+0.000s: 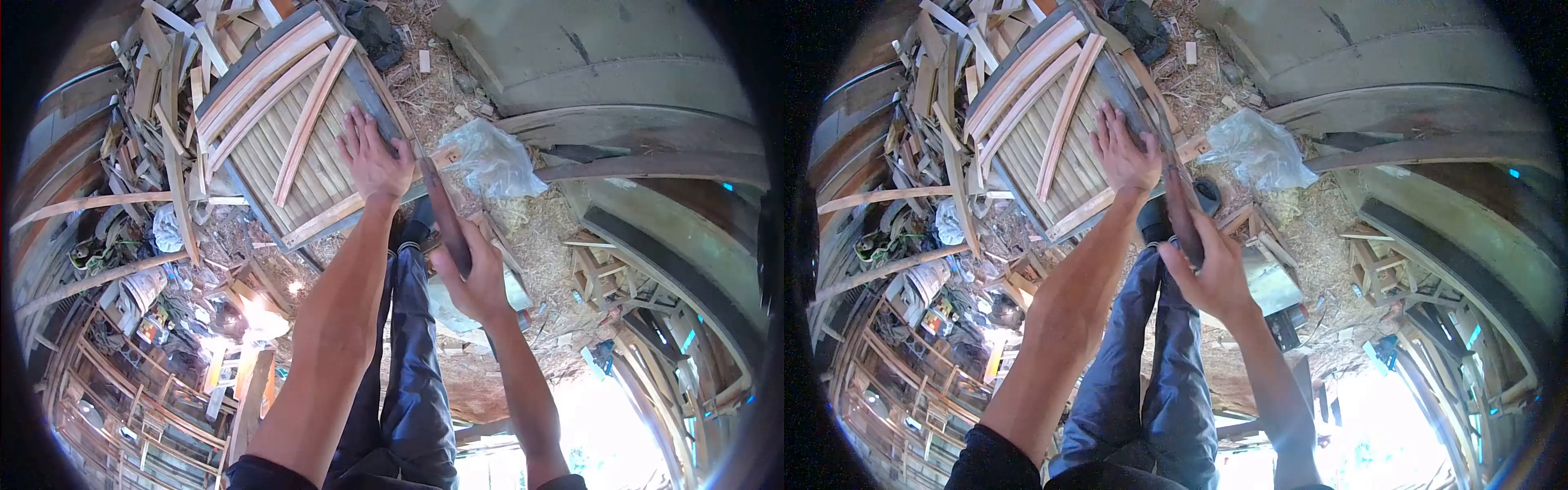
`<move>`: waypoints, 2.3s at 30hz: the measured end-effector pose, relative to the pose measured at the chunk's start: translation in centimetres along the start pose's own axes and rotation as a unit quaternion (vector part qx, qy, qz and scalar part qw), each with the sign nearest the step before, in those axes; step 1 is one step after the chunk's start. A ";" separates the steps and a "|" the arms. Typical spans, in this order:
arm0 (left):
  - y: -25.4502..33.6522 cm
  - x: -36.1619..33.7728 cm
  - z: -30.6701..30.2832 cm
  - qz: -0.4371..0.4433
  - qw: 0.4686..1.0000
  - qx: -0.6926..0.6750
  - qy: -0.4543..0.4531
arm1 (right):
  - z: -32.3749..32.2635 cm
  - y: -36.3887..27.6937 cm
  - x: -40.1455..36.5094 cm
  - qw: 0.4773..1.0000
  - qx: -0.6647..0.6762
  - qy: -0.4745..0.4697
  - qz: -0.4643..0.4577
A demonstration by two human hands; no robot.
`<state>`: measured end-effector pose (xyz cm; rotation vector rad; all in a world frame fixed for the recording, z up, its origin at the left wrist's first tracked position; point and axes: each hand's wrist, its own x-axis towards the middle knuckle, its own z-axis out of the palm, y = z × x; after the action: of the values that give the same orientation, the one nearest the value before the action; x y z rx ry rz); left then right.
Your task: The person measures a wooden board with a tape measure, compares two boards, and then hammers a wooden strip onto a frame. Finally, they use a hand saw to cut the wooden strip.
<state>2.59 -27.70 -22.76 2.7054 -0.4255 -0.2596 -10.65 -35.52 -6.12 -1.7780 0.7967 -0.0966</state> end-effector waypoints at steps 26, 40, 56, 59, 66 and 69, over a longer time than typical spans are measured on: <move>-0.1 0.3 -0.2 0.005 1.000 -0.011 0.006 | 1.2 -1.1 2.3 0.981 -0.084 -0.062 0.165; 0.1 1.5 -0.3 -0.006 1.000 -0.004 -0.026 | -1.7 -9.7 0.4 0.967 -0.098 -0.029 0.231; 0.7 1.3 -0.9 -0.025 0.999 0.003 -0.043 | 1.3 -6.9 1.1 0.974 -0.127 -0.014 0.186; 0.2 0.2 -0.7 -0.017 0.999 0.001 -0.037 | -2.8 -7.8 4.5 0.964 -0.081 -0.054 0.246; 0.0 0.2 -1.0 -0.010 0.999 -0.030 -0.035 | 1.7 -1.3 4.2 0.980 -0.155 -0.028 0.123; -0.6 0.8 -1.1 -0.009 0.999 -0.022 -0.045 | 2.8 -3.0 7.0 0.955 -0.152 -0.090 0.237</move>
<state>3.70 -27.05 -22.14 2.6638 -0.4162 -0.3934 -2.65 -36.70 -6.80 -1.7949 1.1258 0.5232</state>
